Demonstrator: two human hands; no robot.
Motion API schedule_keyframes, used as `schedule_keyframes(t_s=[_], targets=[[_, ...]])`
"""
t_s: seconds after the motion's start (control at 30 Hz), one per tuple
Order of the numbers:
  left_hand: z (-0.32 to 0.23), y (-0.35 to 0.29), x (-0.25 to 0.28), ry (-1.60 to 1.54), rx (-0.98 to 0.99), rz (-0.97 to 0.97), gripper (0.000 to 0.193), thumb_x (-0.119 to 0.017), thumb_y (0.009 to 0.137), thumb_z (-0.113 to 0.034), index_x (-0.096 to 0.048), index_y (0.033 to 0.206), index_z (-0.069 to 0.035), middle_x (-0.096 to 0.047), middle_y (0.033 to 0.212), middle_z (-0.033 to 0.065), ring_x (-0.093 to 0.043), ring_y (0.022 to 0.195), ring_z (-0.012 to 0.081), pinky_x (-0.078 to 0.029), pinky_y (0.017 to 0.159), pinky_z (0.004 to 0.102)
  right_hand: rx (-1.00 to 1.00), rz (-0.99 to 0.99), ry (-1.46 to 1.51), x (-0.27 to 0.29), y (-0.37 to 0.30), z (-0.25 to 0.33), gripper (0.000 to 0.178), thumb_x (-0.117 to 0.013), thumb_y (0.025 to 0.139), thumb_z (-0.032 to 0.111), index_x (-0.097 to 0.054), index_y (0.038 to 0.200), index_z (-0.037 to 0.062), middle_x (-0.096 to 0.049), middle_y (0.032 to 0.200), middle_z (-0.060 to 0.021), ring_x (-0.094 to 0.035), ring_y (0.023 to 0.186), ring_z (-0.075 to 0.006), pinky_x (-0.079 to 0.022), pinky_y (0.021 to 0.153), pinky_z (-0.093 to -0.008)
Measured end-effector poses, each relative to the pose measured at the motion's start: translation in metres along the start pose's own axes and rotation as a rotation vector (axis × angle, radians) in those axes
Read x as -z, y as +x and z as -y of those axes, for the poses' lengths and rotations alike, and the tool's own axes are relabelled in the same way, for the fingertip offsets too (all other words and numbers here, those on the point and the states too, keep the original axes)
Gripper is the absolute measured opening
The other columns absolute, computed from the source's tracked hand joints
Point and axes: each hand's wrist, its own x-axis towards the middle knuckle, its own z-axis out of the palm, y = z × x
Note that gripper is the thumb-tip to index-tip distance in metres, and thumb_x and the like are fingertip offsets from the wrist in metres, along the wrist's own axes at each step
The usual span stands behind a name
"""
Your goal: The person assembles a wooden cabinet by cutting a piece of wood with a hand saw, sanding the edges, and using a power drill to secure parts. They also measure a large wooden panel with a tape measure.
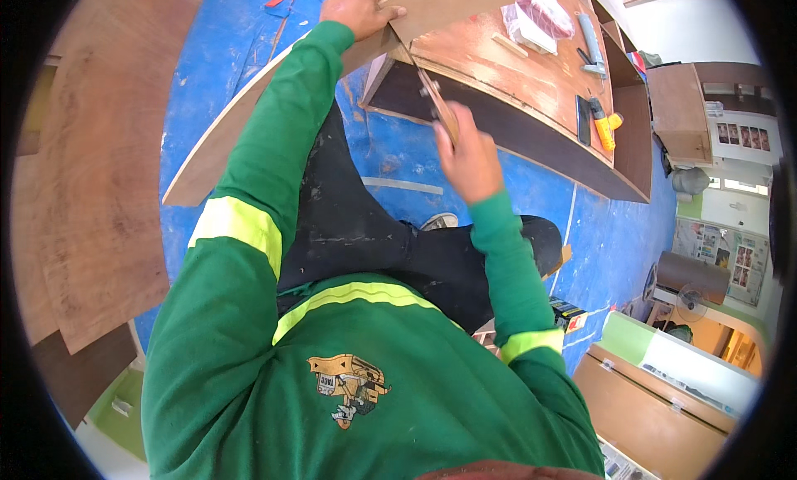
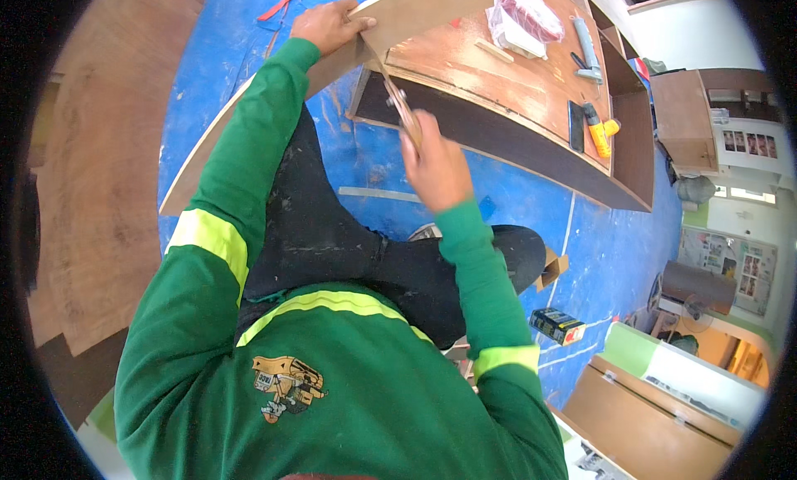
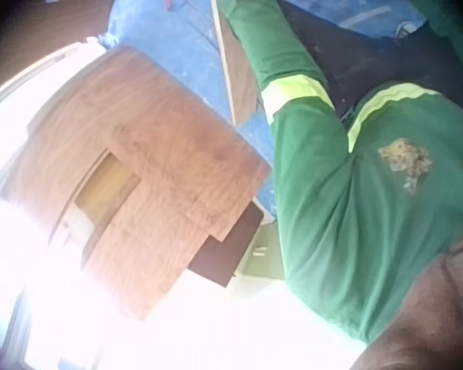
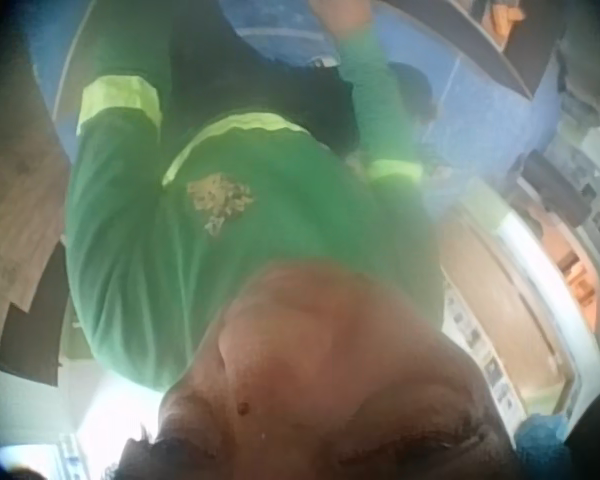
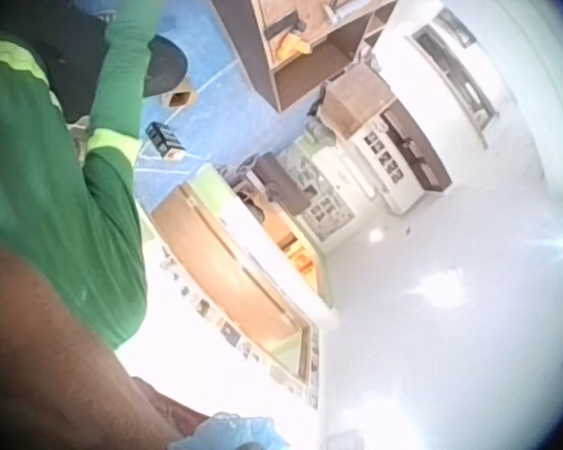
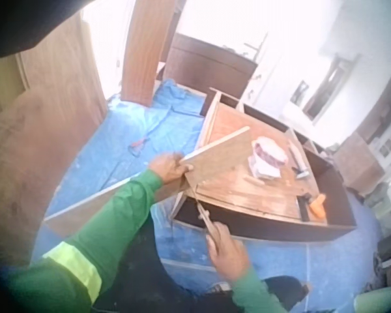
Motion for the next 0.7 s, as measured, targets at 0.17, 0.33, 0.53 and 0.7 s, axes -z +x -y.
schedule_keyframes(t_s=[0.17, 0.33, 0.53, 0.7], targets=[[0.020, -0.001, -0.016, -0.010, -0.031, -0.097, 0.075, -0.061, 0.092, -0.078, -0.072, 0.135, -0.017, -0.079, 0.112, 0.0174, -0.075, 0.105, 0.0403, -0.057, 0.092, 0.0536, -0.079, 0.082, -0.059, 0.088, -0.138, 0.017, 0.050, -0.072, 0.098, 0.007, -0.055, 0.145, 0.0048, -0.075, 0.111, -0.0275, -0.074, 0.097, -0.0479, -0.061, 0.078, -0.0502], [0.011, 0.004, -0.007, 0.019, 0.006, -0.062, 0.076, -0.061, 0.092, -0.078, -0.072, 0.136, -0.017, -0.079, 0.112, 0.0176, -0.075, 0.107, 0.0408, -0.058, 0.093, 0.0531, -0.075, 0.072, -0.088, 0.072, -0.112, 0.005, 0.047, -0.071, 0.099, 0.011, -0.055, 0.143, 0.0055, -0.074, 0.111, -0.0279, -0.074, 0.097, -0.0482, -0.060, 0.077, -0.0520], [-0.003, 0.005, 0.003, 0.013, -0.012, -0.050, 0.076, -0.061, 0.092, -0.078, -0.072, 0.135, -0.017, -0.079, 0.111, 0.0177, -0.075, 0.106, 0.0407, -0.058, 0.092, 0.0530, 0.066, -0.032, 0.004, -0.014, 0.031, -0.008, 0.036, -0.069, 0.102, 0.020, -0.056, 0.134, 0.0092, -0.072, 0.093, -0.0290, -0.069, 0.087, -0.0531, -0.054, 0.071, -0.0609], [0.014, 0.002, -0.004, 0.026, 0.014, -0.093, 0.073, -0.062, 0.093, -0.075, -0.073, 0.134, -0.016, -0.079, 0.110, 0.0182, -0.075, 0.105, 0.0400, -0.058, 0.091, 0.0531, -0.008, 0.032, 0.021, 0.023, -0.038, 0.002, 0.041, -0.070, 0.101, 0.017, -0.056, 0.139, 0.0084, -0.074, 0.099, -0.0288, -0.071, 0.092, -0.0500, -0.058, 0.075, -0.0558]])
